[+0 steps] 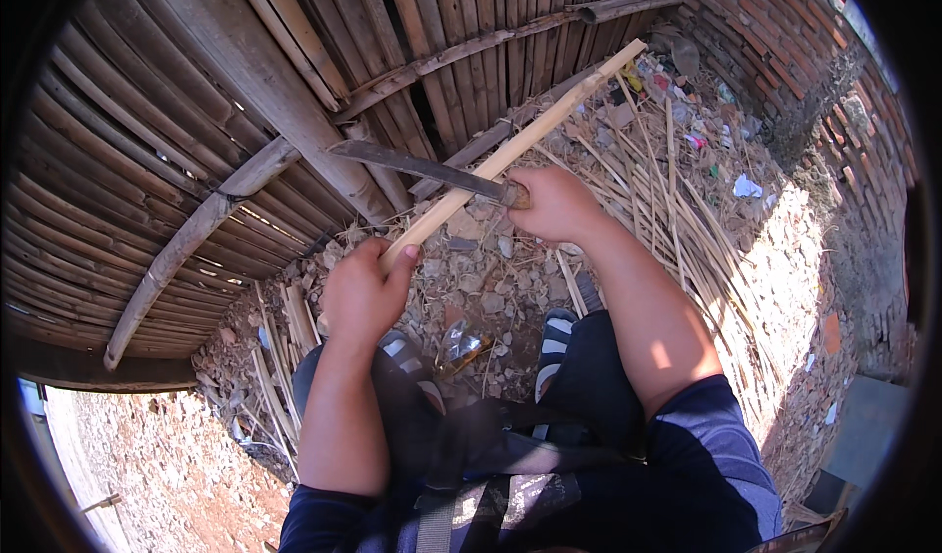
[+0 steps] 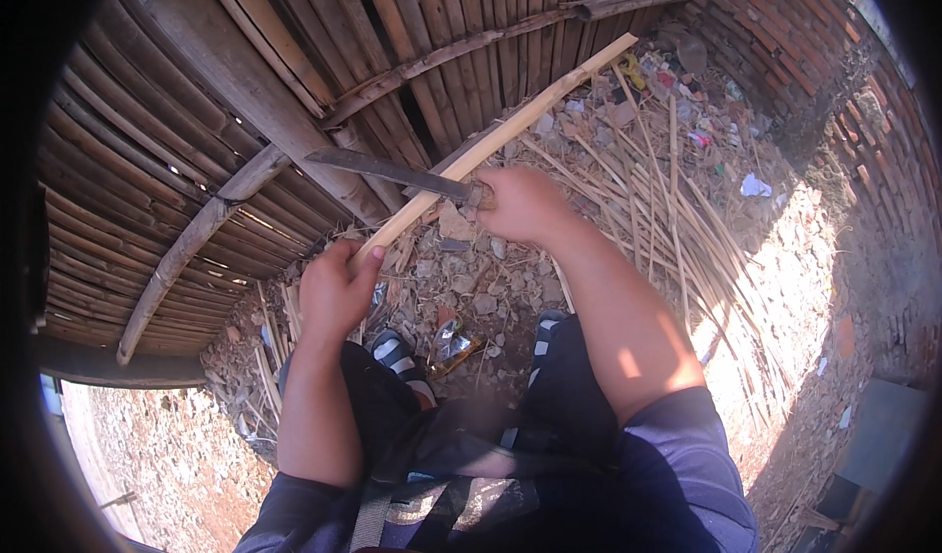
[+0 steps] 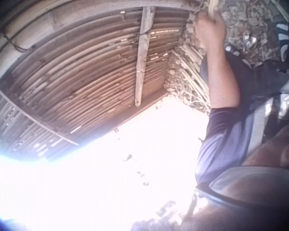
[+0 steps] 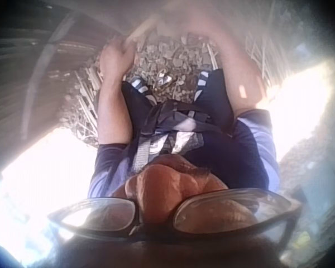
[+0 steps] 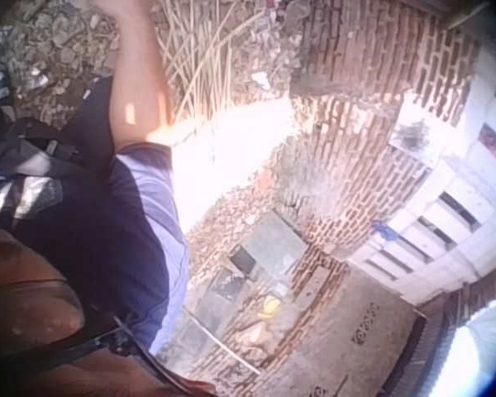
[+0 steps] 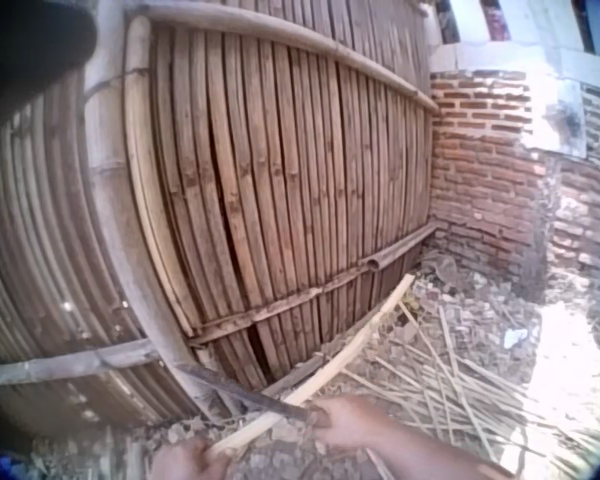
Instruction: The person shaves a thin strip of bamboo using a knife while sitting on the ground, holding the strip against their leg for support.
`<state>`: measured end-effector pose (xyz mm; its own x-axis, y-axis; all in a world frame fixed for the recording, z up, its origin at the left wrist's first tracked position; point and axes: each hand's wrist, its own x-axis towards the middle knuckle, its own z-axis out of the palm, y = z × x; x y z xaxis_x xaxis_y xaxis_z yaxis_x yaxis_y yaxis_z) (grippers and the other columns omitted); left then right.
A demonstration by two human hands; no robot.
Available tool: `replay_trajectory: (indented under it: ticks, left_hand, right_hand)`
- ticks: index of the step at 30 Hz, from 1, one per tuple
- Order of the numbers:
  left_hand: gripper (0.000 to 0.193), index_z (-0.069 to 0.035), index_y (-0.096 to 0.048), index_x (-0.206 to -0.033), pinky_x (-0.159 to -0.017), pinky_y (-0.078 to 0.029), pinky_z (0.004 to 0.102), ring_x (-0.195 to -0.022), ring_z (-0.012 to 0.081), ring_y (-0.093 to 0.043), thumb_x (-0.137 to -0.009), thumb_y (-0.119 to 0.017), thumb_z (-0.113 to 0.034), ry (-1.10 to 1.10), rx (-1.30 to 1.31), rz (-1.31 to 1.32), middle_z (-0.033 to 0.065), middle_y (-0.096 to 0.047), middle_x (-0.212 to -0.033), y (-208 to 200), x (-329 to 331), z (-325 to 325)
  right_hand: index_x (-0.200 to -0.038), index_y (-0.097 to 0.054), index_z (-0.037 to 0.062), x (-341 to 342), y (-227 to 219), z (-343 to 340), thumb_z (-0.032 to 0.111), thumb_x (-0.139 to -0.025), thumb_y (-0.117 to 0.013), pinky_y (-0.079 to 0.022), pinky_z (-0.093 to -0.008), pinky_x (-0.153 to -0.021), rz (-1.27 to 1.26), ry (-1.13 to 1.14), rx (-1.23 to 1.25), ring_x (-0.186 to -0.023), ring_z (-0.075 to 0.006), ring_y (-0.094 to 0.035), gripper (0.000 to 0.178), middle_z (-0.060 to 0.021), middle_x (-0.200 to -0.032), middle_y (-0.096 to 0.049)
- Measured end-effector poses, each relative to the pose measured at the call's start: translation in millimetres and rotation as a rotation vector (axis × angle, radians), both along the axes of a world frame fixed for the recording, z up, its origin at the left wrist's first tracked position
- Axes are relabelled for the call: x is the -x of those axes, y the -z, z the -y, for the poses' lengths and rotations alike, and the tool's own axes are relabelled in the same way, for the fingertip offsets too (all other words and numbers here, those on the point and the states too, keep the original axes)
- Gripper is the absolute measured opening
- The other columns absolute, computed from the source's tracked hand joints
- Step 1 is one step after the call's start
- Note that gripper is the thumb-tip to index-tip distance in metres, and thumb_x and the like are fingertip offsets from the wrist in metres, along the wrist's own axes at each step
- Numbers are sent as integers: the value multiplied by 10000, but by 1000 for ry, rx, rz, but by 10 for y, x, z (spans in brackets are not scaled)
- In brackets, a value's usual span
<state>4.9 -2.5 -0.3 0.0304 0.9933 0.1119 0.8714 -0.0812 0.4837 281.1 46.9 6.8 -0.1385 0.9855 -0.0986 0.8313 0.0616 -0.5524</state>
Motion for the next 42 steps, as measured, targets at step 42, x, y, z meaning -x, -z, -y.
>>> replay_trajectory:
  ticks: [42]
  left_hand:
    - [434, -66, -733, -1003, -722, -554, 487, -788, 391, -718, -932, -684, -492, -11, 17, -1, 184, -728, -820, -24, -11, 5]
  right_hand:
    - [-1142, -695, 32, -205, 122, -102, 267, -791, -779, -540, -471, -803, -11, 95, -67, -890, -411, -695, 431, -240, -931, -707]
